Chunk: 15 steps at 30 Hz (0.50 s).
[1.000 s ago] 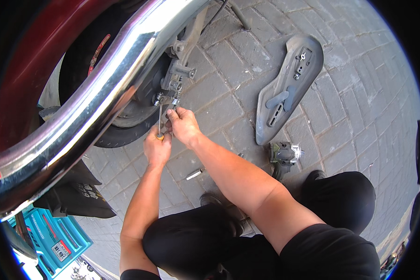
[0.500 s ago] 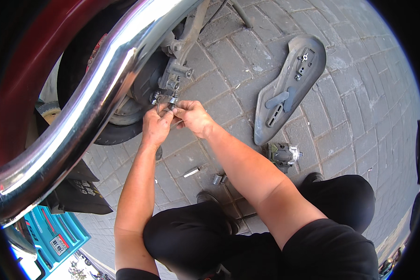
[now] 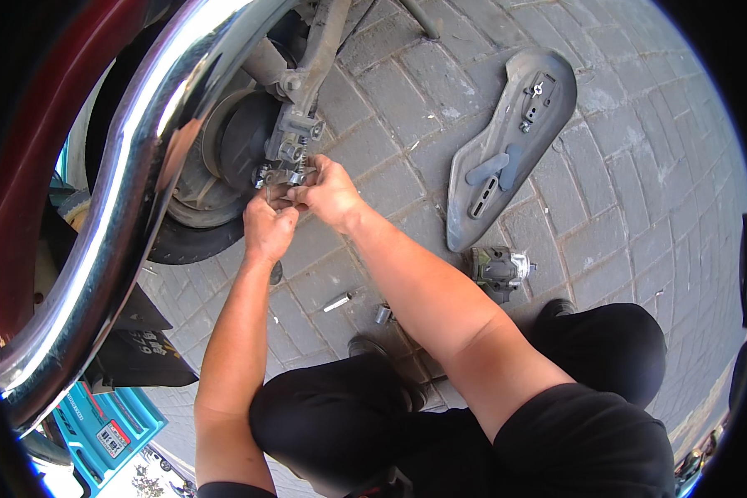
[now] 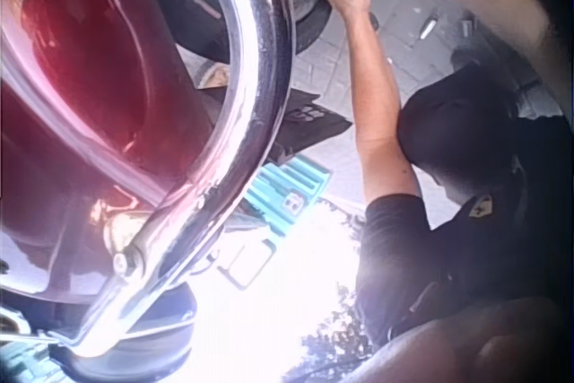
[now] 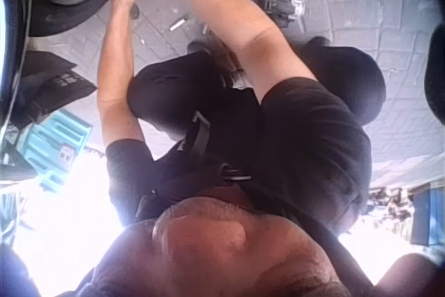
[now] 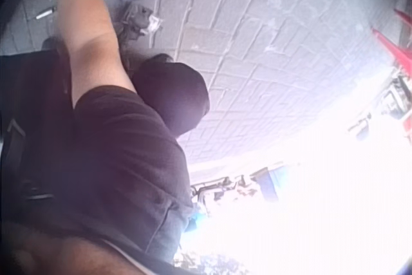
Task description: The person uses a cordless impact wrench and a screwdriver to remove and reinstall a rear mudguard on a red motorcycle. They remove screws, detach the mudguard, adjust the rear brake assembly, and then reattach the mudguard, tightening the screws.
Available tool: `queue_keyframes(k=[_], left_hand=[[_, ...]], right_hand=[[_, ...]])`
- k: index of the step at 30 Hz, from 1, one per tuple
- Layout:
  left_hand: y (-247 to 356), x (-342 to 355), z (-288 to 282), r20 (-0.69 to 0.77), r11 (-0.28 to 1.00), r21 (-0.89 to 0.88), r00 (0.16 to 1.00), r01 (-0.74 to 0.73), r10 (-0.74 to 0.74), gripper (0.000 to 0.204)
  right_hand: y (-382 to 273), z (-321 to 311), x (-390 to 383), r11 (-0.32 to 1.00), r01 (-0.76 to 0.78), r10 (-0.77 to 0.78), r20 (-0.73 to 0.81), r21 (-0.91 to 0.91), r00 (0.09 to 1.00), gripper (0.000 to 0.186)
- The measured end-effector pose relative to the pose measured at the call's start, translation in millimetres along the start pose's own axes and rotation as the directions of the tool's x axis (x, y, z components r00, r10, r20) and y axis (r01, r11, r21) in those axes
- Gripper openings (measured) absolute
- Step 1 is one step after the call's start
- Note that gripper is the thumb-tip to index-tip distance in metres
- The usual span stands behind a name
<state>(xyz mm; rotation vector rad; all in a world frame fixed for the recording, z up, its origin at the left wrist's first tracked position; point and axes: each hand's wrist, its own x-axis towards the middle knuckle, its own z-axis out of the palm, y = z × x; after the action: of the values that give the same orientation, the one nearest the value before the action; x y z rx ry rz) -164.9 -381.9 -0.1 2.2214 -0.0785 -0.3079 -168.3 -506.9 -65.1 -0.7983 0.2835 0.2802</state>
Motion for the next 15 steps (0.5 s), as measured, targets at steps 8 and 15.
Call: queue_keyframes(k=[8, 15], left_hand=[[-4, 0, -1, -0.012, 0.999, -0.024, 0.999, 0.034, -0.034, 0.037], [-6, 1, -1, -0.052, 0.991, 0.127, 0.998, 0.031, -0.025, 0.035]], right_hand=[[-4, -2, 4, 0.907, 0.011, -0.014, -0.003, -0.421, 1.000, 0.060], [-3, 3, 1, 0.900, -0.035, -0.006, -0.093, -0.435, 0.996, 0.057]])
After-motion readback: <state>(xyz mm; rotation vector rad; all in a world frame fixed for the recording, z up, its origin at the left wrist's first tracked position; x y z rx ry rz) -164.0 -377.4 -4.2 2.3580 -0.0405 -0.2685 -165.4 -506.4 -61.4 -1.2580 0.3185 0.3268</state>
